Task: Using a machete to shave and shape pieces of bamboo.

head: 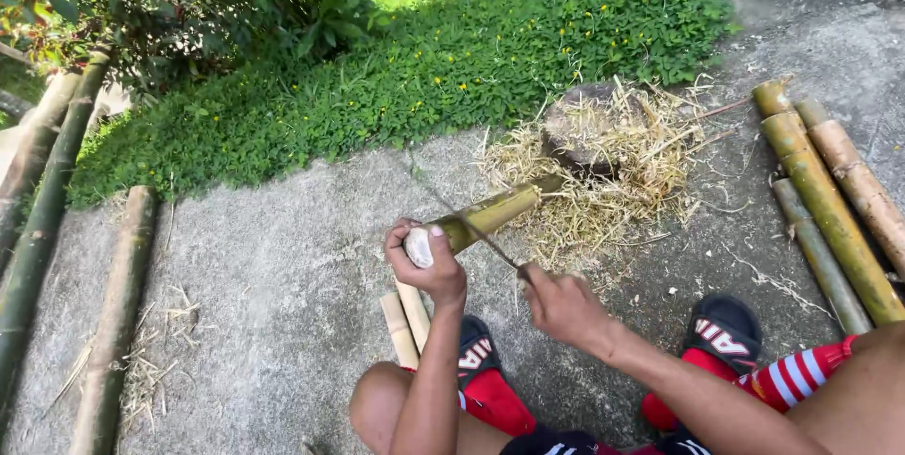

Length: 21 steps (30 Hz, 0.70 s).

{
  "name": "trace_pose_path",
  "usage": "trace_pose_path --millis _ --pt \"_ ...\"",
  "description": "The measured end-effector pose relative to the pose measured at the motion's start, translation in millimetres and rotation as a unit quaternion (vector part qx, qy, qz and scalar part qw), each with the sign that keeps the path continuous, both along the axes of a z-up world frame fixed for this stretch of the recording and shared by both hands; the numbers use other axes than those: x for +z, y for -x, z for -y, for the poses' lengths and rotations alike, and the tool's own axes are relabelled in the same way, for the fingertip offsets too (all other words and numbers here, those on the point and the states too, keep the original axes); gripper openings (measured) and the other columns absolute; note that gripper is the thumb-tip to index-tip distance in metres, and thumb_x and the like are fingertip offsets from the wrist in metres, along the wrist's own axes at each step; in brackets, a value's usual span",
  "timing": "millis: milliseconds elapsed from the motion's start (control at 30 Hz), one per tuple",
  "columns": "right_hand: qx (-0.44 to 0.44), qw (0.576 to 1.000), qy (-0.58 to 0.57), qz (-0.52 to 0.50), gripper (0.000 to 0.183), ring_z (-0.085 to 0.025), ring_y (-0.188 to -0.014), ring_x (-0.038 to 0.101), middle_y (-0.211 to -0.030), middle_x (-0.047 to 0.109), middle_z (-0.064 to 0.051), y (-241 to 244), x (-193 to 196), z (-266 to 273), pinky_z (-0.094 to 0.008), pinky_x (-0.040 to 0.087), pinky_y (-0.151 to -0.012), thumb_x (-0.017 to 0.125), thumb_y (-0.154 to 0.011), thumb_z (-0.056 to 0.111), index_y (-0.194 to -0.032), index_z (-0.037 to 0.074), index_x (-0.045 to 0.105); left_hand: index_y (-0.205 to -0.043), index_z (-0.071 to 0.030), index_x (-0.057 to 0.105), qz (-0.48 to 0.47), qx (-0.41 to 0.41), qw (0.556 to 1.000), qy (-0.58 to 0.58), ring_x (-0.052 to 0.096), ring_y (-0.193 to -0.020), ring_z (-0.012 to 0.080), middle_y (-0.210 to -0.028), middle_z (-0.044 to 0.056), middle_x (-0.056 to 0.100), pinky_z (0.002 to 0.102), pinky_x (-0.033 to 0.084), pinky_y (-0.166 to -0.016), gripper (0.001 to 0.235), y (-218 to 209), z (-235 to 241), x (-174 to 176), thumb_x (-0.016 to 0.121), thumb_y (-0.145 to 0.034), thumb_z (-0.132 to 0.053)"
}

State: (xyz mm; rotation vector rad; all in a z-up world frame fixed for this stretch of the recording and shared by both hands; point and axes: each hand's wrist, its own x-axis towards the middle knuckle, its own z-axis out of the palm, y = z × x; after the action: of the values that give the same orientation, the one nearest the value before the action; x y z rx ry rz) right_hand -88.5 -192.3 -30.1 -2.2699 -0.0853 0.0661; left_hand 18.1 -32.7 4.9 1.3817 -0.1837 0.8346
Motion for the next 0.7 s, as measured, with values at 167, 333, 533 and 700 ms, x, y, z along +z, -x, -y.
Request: trace_pose_path --millis 167,333,533,700 --pt "0.026 0.989 0.064 0.133 0.014 -0.030 -0.041 0.067 -0.055 0.066 -0.016 -4 -5 -9 -0.042 0.053 -0.033 0.051 -0.097 0.010 -0.103 -0.002 0.055 -0.115 -0.001 0.050 0.017 0.020 0.999 -0.039 0.054 -0.105 0.0188 -0.115 0.012 0.054 0.037 0.046 -0.102 0.032 -1 -5 0 0.069 -0.091 -0.011" --pt "0.007 0.997 0.076 0.025 0.015 -0.033 -0.043 0.070 -0.054 0.066 -0.018 -31 -43 12 -0.044 0.055 -0.036 0.046 -0.101 0.010 -0.104 -0.003 0.052 -0.113 -0.001 0.050 0.001 -0.004 1.000 -0.020 0.054 -0.103 0.0187 -0.115 0.013 0.055 0.035 0.049 -0.095 0.031 -6 -8 2 0.070 -0.091 -0.010" --pt "-0.006 0.998 0.066 -0.018 0.016 -0.024 -0.037 0.062 -0.054 0.062 -0.013 -44 -90 22 -0.040 0.047 -0.028 0.039 -0.105 0.009 -0.102 -0.002 0.050 -0.115 -0.002 0.050 0.019 -0.005 1.000 -0.014 0.055 -0.108 0.0204 -0.116 0.013 0.054 0.038 0.048 -0.100 0.032 -5 -10 1 0.069 -0.091 -0.009" --pt "0.002 0.994 0.105 0.027 0.023 -0.020 -0.032 0.048 -0.047 0.052 -0.007 -50 -116 49 -0.038 0.039 -0.024 0.031 -0.099 0.006 -0.111 -0.002 0.049 -0.116 -0.002 0.049 -0.007 -0.036 0.998 0.045 0.055 -0.108 0.0202 -0.117 0.013 0.056 0.038 0.047 -0.100 0.035 -2 -15 -2 0.071 -0.090 -0.011"
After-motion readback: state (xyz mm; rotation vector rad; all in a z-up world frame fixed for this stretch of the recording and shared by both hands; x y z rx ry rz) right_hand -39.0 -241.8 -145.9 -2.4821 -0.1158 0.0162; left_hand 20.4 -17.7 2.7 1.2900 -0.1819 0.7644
